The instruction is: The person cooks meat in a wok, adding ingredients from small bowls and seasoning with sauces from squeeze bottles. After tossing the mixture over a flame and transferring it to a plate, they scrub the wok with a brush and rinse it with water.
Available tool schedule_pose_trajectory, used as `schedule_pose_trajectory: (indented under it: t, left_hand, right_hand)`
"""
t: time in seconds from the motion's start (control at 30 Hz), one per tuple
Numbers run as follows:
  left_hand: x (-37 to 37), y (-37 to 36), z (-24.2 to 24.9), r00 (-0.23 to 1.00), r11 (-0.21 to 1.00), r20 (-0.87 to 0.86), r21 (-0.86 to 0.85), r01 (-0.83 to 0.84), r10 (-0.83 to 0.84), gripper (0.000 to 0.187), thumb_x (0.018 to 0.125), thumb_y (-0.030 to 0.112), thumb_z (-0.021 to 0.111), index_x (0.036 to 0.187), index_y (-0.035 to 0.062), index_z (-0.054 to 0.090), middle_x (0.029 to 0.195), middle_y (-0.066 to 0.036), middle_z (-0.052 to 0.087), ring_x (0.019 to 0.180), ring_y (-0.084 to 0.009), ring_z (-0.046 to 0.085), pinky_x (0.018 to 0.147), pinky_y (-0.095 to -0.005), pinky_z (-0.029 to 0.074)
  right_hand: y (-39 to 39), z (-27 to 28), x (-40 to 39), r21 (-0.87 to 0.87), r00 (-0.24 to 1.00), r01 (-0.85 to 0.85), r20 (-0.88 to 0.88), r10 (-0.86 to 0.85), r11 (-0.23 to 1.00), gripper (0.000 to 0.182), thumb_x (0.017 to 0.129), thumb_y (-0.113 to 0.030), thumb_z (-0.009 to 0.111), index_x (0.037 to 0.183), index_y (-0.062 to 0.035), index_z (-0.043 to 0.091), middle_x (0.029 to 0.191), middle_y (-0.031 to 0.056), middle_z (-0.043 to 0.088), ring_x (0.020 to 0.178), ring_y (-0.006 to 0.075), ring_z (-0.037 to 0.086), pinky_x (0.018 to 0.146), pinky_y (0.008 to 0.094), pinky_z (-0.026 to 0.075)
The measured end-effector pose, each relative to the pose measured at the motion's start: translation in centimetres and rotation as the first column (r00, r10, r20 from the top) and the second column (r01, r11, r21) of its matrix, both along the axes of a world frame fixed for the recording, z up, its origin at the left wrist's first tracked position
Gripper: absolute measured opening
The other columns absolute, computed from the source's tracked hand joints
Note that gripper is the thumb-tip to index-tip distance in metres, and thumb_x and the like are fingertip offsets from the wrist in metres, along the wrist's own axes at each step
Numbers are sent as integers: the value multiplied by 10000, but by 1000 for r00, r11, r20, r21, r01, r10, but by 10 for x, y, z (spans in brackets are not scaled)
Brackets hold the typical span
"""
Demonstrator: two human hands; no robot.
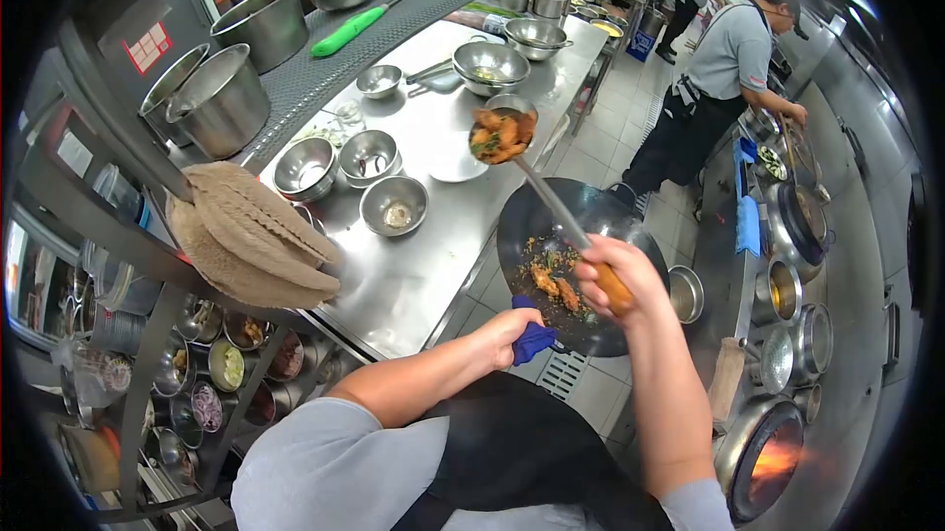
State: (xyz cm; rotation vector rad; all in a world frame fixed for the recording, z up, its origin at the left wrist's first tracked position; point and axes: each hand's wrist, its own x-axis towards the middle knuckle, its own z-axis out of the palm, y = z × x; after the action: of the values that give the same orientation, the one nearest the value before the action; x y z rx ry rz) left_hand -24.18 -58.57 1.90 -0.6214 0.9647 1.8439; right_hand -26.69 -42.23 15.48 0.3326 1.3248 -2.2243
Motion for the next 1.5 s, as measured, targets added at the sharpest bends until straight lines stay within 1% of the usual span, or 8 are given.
schedule_pose_trajectory:
  t: [0.37, 0.67, 0.9, 1.0, 1.07, 1.13, 1.33, 1.5]
  left_hand:
    - [7, -22, -24, 998, 995, 21, 83, -55, 53, 142, 774, 162, 573, 866, 67, 522, 704, -55, 580, 521, -175, 548, 420, -301, 430]
    - [7, -20, -25, 998, 997, 31, 48, -54, 52, 149, 780, 172, 575, 861, 59, 523, 690, -66, 576, 527, -184, 548, 424, -313, 431]
    - [4, -21, -26, 1000, 993, 22, 116, -15, 12, 84, 787, 116, 550, 846, 59, 571, 745, -43, 640, 629, -156, 642, 553, -258, 534]
    - [2, -19, -26, 1000, 991, 22, 133, -25, 22, 97, 787, 108, 548, 863, 53, 572, 762, -46, 644, 649, -155, 648, 570, -253, 541]
    - [0, -17, -27, 999, 989, 22, 147, -28, 25, 103, 786, 104, 547, 870, 51, 573, 771, -48, 646, 660, -154, 651, 576, -251, 543]
    - [-6, -12, -31, 1000, 985, 19, 171, -23, 20, 116, 781, 116, 551, 874, 49, 573, 790, -51, 648, 671, -159, 650, 575, -255, 541]
    - [-23, 14, -31, 998, 995, 42, 91, 40, -44, 148, 765, 199, 554, 845, 74, 560, 698, -64, 588, 514, -174, 538, 430, -315, 427]
    - [-75, 69, -28, 992, 991, 121, 133, 21, -37, 154, 777, 231, 541, 822, 84, 544, 621, -35, 548, 447, -178, 503, 369, -319, 399]
  right_hand:
    - [-70, -71, -46, 594, 956, -169, -97, 279, 786, 237, 825, -43, 502, 1051, 24, 525, 629, 46, 505, 432, 127, 484, 385, 260, 416]
    - [-81, -74, -36, 992, 837, 121, -92, 539, -19, 555, 787, -139, 529, 1311, 11, 426, 944, 286, 628, 916, 422, 612, 839, 470, 480]
    - [-61, -86, -39, 981, 841, 178, -192, 506, 77, 614, 779, -141, 543, 1359, -11, 389, 957, 293, 622, 913, 413, 618, 835, 466, 477]
    - [-39, -101, -40, 846, 682, 451, -532, 502, 285, 612, 790, -104, 553, 1371, -19, 381, 823, 221, 651, 707, 331, 657, 659, 416, 521]
    - [-33, -49, -15, 620, 951, 61, -274, 143, 782, 592, 809, -42, 537, 1379, -22, 375, 683, 99, 588, 490, 189, 574, 457, 309, 467]
    - [-7, -34, 15, 422, 953, 107, -303, 29, 900, 579, 827, 6, 506, 1387, -27, 364, 641, 26, 501, 411, 86, 457, 368, 233, 374]
    - [58, -6, 172, 620, 929, 352, -324, -180, 701, 676, 815, 40, 501, 1441, -49, 262, 703, 53, 558, 413, 98, 486, 366, 222, 397]
    - [62, -127, 238, 970, 975, 205, -192, -108, 131, 611, 815, -38, 521, 1400, -86, 351, 699, 159, 596, 603, 202, 579, 613, 327, 475]
